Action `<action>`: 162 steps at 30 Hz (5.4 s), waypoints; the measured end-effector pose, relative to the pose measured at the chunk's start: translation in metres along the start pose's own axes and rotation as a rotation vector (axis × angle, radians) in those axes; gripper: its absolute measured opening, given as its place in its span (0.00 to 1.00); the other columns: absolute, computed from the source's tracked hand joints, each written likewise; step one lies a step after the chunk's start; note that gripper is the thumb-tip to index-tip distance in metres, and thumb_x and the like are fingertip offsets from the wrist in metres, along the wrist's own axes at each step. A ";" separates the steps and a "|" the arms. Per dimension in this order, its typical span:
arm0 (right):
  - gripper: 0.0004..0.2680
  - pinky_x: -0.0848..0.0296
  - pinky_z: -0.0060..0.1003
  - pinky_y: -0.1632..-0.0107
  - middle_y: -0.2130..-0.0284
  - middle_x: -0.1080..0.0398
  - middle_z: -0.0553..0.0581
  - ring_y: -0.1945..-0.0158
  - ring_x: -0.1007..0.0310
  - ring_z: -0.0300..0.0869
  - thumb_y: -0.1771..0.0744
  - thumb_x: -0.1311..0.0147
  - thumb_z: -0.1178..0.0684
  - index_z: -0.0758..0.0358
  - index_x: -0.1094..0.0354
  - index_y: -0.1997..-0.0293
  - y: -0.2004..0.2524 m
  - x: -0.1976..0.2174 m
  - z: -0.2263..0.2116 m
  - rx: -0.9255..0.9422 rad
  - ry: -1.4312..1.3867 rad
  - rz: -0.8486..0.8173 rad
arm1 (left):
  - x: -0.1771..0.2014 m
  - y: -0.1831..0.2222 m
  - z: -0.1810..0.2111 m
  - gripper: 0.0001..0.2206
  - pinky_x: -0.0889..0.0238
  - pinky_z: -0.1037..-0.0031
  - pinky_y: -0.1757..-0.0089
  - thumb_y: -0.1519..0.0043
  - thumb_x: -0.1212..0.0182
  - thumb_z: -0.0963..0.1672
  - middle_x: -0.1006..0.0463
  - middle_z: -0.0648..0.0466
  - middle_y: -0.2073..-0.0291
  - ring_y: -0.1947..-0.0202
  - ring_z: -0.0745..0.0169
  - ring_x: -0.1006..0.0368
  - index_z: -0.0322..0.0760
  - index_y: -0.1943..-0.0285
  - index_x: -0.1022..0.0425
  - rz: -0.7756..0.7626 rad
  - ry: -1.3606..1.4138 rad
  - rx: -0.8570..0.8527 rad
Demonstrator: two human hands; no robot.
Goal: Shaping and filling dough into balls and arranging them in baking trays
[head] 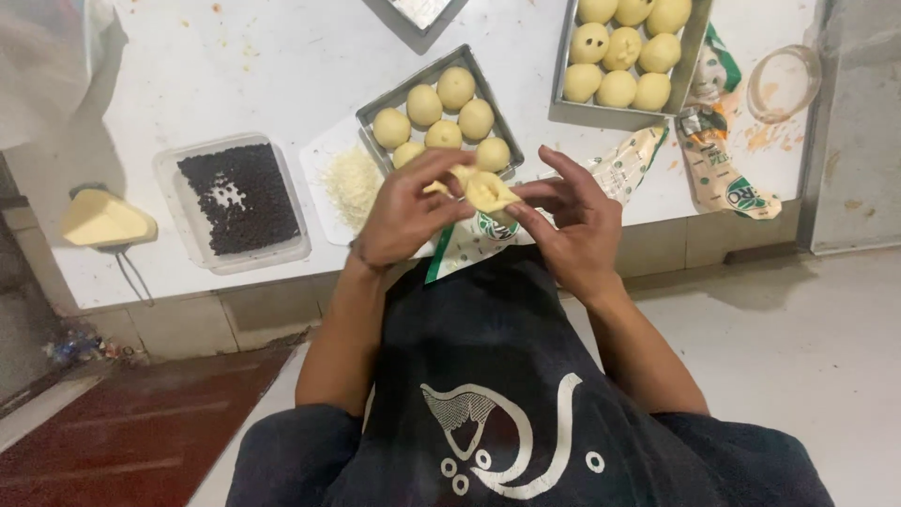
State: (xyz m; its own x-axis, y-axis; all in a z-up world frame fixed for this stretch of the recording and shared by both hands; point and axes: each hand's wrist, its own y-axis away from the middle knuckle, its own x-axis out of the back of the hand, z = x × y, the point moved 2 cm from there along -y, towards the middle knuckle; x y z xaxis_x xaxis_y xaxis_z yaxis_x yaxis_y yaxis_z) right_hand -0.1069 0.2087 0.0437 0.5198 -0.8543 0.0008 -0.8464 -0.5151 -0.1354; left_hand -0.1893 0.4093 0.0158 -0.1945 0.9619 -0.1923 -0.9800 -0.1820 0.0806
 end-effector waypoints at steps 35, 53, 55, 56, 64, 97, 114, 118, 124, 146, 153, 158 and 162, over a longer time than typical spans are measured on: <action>0.13 0.20 0.44 0.56 0.60 0.26 0.72 0.59 0.22 0.51 0.38 0.35 0.69 0.82 0.29 0.50 -0.014 0.009 -0.012 -0.072 -0.109 -0.056 | -0.040 0.014 0.106 0.04 0.23 0.67 0.65 0.40 0.29 0.40 0.18 0.46 0.57 0.69 0.50 0.19 0.34 0.59 0.16 0.202 -0.616 -0.684; 0.06 0.23 0.42 0.60 0.63 0.27 0.65 0.63 0.30 0.51 0.34 0.38 0.64 0.70 0.20 0.55 -0.007 -0.021 -0.070 0.705 0.480 0.029 | -0.039 0.024 0.097 0.07 0.24 0.67 0.69 0.40 0.29 0.40 0.17 0.48 0.67 0.72 0.51 0.19 0.33 0.55 0.17 0.245 -0.512 -0.628; 0.05 0.24 0.41 0.60 0.66 0.25 0.64 0.65 0.29 0.49 0.34 0.40 0.66 0.69 0.20 0.58 -0.001 -0.024 -0.068 0.777 0.439 0.061 | -0.038 0.028 0.101 0.02 0.25 0.68 0.69 0.39 0.30 0.39 0.18 0.49 0.68 0.71 0.50 0.19 0.35 0.60 0.17 0.211 -0.515 -0.649; 0.04 0.22 0.41 0.63 0.67 0.22 0.65 0.67 0.26 0.50 0.35 0.37 0.66 0.71 0.21 0.60 0.002 -0.024 -0.064 0.793 0.434 0.073 | -0.037 0.030 0.103 0.01 0.24 0.69 0.67 0.39 0.31 0.40 0.18 0.50 0.65 0.70 0.53 0.19 0.36 0.61 0.17 0.209 -0.549 -0.667; 0.15 0.30 0.34 0.75 0.71 0.22 0.63 0.82 0.33 0.41 0.39 0.30 0.60 0.70 0.30 0.51 -0.021 -0.005 -0.079 0.254 0.193 -0.443 | -0.027 0.043 0.126 0.10 0.22 0.61 0.63 0.36 0.34 0.37 0.20 0.40 0.64 0.67 0.42 0.19 0.29 0.46 0.22 -0.080 -0.375 -0.691; 0.28 0.36 0.67 0.33 0.35 0.35 0.68 0.30 0.40 0.67 0.32 0.64 0.26 0.58 0.34 0.35 -0.038 -0.048 0.025 -0.303 -1.111 -0.190 | -0.030 0.003 0.072 0.07 0.26 0.60 0.60 0.32 0.45 0.36 0.20 0.48 0.61 0.59 0.41 0.22 0.35 0.58 0.21 0.156 -0.583 -0.624; 0.24 0.24 0.42 0.57 0.58 0.26 0.69 0.61 0.26 0.50 0.31 0.58 0.33 0.68 0.33 0.42 -0.049 -0.072 0.051 -0.919 -1.212 -0.149 | 0.026 -0.021 0.055 0.05 0.27 0.66 0.51 0.33 0.40 0.39 0.25 0.52 0.65 0.52 0.46 0.22 0.36 0.63 0.23 -0.033 -0.642 -0.626; 0.29 0.24 0.52 0.49 0.47 0.30 0.71 0.50 0.26 0.58 0.34 0.57 0.30 0.70 0.37 0.38 -0.076 -0.101 0.024 -0.700 -0.806 -0.046 | 0.033 -0.024 0.029 0.03 0.25 0.62 0.55 0.35 0.39 0.38 0.21 0.49 0.63 0.57 0.41 0.21 0.35 0.59 0.21 -0.002 -0.601 -0.557; 0.21 0.29 0.26 0.68 0.59 0.25 0.64 0.61 0.24 0.48 0.32 0.52 0.37 0.66 0.30 0.45 -0.081 -0.110 0.027 -0.862 -1.101 0.034 | 0.047 -0.031 0.019 0.03 0.27 0.65 0.51 0.34 0.39 0.41 0.23 0.51 0.55 0.54 0.45 0.20 0.37 0.58 0.20 -0.024 -0.614 -0.482; 0.29 0.41 0.60 0.43 0.34 0.47 0.82 0.34 0.44 0.70 0.35 0.46 0.50 0.65 0.58 0.28 -0.262 -0.143 0.051 -0.397 0.591 -0.558 | 0.155 -0.014 0.020 0.14 0.21 0.75 0.71 0.39 0.32 0.35 0.29 0.36 0.43 0.67 0.54 0.22 0.26 0.46 0.27 0.553 -0.398 -0.230; 0.41 0.29 0.53 0.59 0.55 0.25 0.72 0.57 0.28 0.59 0.42 0.28 0.68 0.61 0.63 0.26 -0.349 -0.155 0.166 0.309 0.793 -0.482 | 0.166 0.048 0.037 0.09 0.36 0.81 0.74 0.39 0.35 0.35 0.27 0.38 0.54 0.77 0.69 0.39 0.23 0.52 0.25 0.742 -0.575 -0.158; 0.37 0.30 0.55 0.55 0.53 0.26 0.68 0.51 0.27 0.60 0.39 0.28 0.53 0.54 0.58 0.27 -0.352 -0.146 0.164 0.137 0.866 -0.382 | 0.180 0.077 0.028 0.06 0.41 0.78 0.72 0.38 0.36 0.36 0.28 0.42 0.54 0.75 0.68 0.39 0.26 0.54 0.24 0.897 -0.418 -0.026; 0.31 0.38 0.41 0.75 0.70 0.23 0.58 0.74 0.30 0.45 0.35 0.31 0.58 0.59 0.56 0.30 -0.356 -0.150 0.147 0.218 0.842 -0.443 | 0.184 0.083 0.024 0.04 0.44 0.80 0.69 0.36 0.37 0.36 0.29 0.44 0.55 0.71 0.68 0.39 0.27 0.55 0.25 0.941 -0.301 -0.046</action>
State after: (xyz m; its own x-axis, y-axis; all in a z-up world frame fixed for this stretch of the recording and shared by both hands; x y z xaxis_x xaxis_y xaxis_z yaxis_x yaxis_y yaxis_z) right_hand 0.1340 0.5302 -0.0537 0.4614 -0.4002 0.7918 -0.5102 -0.8498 -0.1322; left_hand -0.3057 0.5765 0.0103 -0.8825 0.4311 0.1882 -0.4328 -0.9009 0.0341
